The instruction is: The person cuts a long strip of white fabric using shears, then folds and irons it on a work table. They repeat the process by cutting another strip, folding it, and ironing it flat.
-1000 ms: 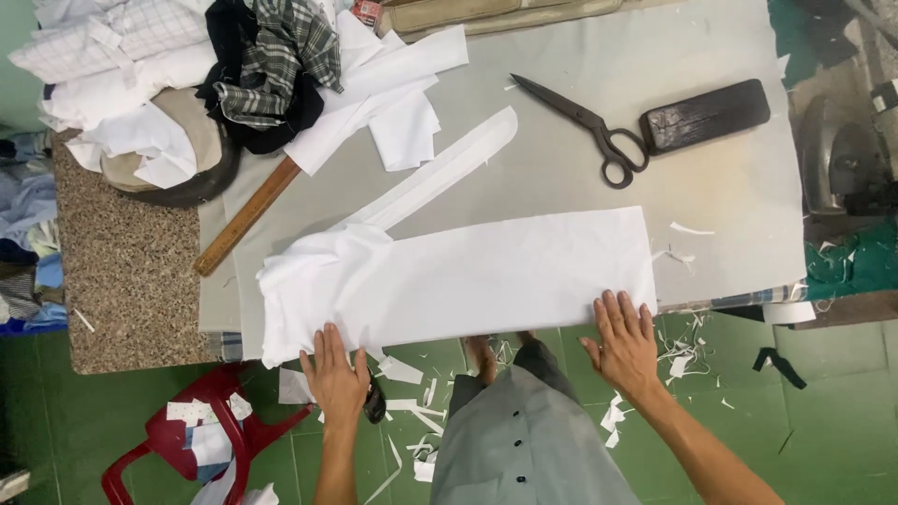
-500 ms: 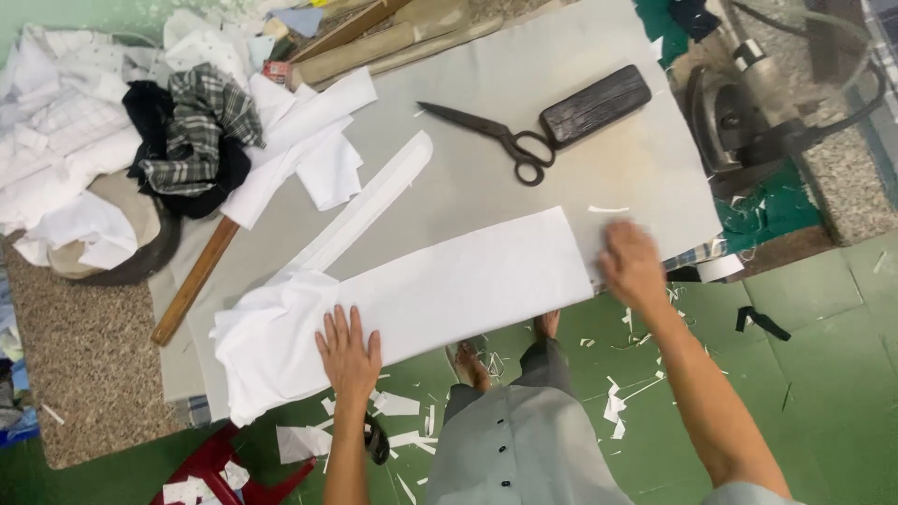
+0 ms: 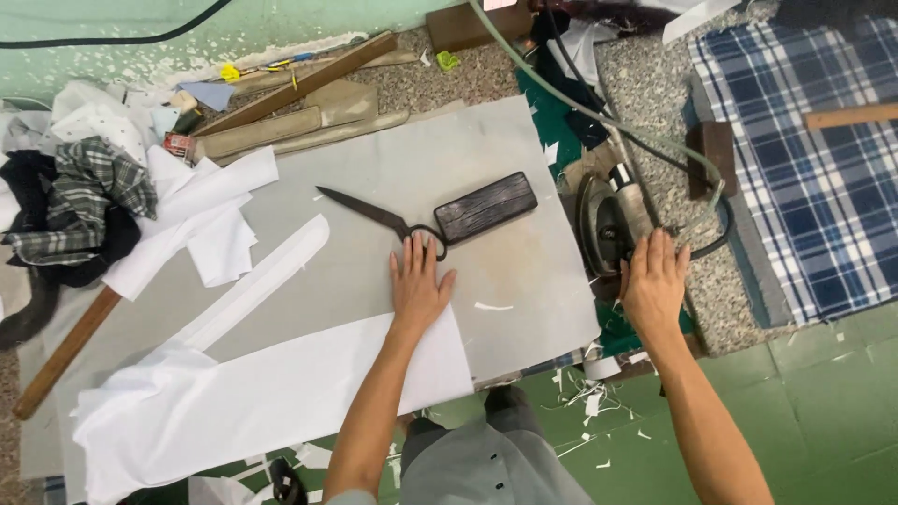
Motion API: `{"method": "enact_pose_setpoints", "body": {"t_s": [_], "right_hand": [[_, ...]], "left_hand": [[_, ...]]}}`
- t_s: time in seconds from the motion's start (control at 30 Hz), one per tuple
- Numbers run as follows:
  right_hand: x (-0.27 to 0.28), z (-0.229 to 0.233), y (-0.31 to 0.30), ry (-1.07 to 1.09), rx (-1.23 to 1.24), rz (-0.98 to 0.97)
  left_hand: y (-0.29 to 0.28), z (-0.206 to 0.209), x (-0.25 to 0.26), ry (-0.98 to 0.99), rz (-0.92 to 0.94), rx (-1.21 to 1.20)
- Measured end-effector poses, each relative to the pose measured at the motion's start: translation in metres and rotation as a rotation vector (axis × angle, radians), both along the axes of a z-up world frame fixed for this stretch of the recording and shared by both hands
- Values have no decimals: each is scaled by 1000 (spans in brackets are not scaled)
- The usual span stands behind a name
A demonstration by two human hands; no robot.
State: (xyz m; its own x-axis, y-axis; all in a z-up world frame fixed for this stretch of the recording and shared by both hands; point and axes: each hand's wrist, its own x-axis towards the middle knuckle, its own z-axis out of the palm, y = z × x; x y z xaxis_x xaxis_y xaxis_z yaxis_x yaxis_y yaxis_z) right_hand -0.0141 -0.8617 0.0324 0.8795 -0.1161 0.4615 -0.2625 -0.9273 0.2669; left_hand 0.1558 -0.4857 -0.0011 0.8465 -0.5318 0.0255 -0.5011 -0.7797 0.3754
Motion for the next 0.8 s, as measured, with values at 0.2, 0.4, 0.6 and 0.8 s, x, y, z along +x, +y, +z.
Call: {"method": "enact_pose_setpoints", "body": {"t_s": [0.2,0.4,0.6,0.8], "right_hand": [[37,6,-29,189,151,-146],[106,-14,-75,404,990,-330],[113,-25,-83,422,886,-337],[109,2,-69,462,752,-342]], "left_hand": [[-68,35,61,134,290,253],[-154,-5,75,187,-55,233],[-147,12,-11,31,-185,11],[-3,51,-113,-25,-135,-65]]}}
